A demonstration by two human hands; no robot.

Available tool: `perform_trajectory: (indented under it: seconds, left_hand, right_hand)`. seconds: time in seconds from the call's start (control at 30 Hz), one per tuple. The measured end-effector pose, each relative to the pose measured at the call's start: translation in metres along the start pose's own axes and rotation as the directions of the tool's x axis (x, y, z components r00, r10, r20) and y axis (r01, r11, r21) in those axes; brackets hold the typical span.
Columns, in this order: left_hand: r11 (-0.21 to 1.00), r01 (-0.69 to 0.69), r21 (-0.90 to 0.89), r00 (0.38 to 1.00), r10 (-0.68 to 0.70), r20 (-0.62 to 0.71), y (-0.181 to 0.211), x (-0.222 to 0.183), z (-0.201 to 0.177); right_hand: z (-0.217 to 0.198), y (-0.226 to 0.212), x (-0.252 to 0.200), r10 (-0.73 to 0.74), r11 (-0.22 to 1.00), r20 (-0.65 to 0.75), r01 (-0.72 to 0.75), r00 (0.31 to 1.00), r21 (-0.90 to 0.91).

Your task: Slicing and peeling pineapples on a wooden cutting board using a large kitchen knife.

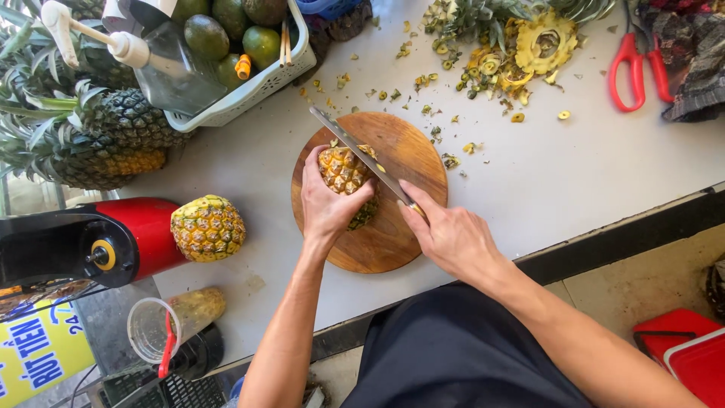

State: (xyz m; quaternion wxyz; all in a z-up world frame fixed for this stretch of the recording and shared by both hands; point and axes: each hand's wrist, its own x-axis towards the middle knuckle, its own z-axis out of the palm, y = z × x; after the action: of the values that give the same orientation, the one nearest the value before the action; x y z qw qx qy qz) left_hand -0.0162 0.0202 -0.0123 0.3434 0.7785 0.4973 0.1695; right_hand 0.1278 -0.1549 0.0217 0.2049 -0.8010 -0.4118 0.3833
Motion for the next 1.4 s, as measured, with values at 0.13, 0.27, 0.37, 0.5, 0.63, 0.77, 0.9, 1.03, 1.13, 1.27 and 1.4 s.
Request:
perform_trajectory:
  seconds: [0.13,0.27,0.37,0.5,0.63,0.77,0.9,1.03,1.13,1.27,1.4]
  left_hand:
    - [0.997,0.014,-0.073,1.0,-0.013,0.026,0.003,0.001,-0.006]
    - [0.989,0.057,-0.133,0.996,-0.047,0.075,-0.005,0.001,-0.011]
    - [0.99,0.036,-0.135,0.995,-0.023,0.092,-0.01,0.001,-0.012]
    - [0.979,0.009,-0.203,0.992,0.017,0.126,-0.024,0.004,-0.015]
    - [0.954,0.049,-0.297,0.982,0.009,0.189,-0.023,0.006,-0.021]
    - [0.927,0.064,-0.37,0.967,0.034,0.252,-0.034,0.011,-0.024]
    - [0.831,0.209,-0.515,0.962,-0.082,0.26,-0.061,0.024,-0.044]
    - [0.734,0.326,-0.596,0.936,-0.164,0.311,-0.079,0.029,-0.075]
    - [0.793,0.411,-0.449,0.903,-0.285,0.323,-0.048,0.02,-0.076]
    - [0.949,0.259,-0.179,0.964,-0.243,0.105,-0.023,0.007,-0.041]
    - [0.998,0.026,0.065,0.999,-0.027,0.022,0.009,-0.008,-0.007]
  right_hand:
    - [0.007,0.006,0.002,-0.122,0.991,-0.108,0.127,0.987,0.04]
    - [0.011,0.015,-0.003,-0.007,0.999,0.008,0.006,1.0,0.032]
    - [0.014,0.012,0.011,-0.052,0.997,-0.02,0.053,0.998,0.051]
    - [0.005,0.005,0.002,-0.027,0.996,0.024,0.025,0.999,0.089]
    - [0.008,0.013,0.003,0.065,0.99,0.154,-0.083,0.986,0.113]
    - [0.01,0.015,0.022,-0.073,0.962,0.107,0.042,0.992,0.269]
    - [0.005,0.019,0.0,0.116,0.958,0.282,-0.182,0.952,0.22]
    - [0.019,0.063,0.007,-0.042,0.954,0.119,0.004,0.992,0.301]
    - [0.005,0.052,0.011,0.134,0.933,-0.01,-0.122,0.991,0.338]
    - [-0.01,0.015,-0.001,0.105,0.97,-0.025,-0.097,0.994,0.221]
    - [-0.01,-0.005,-0.011,-0.022,0.999,-0.036,0.023,0.999,0.029]
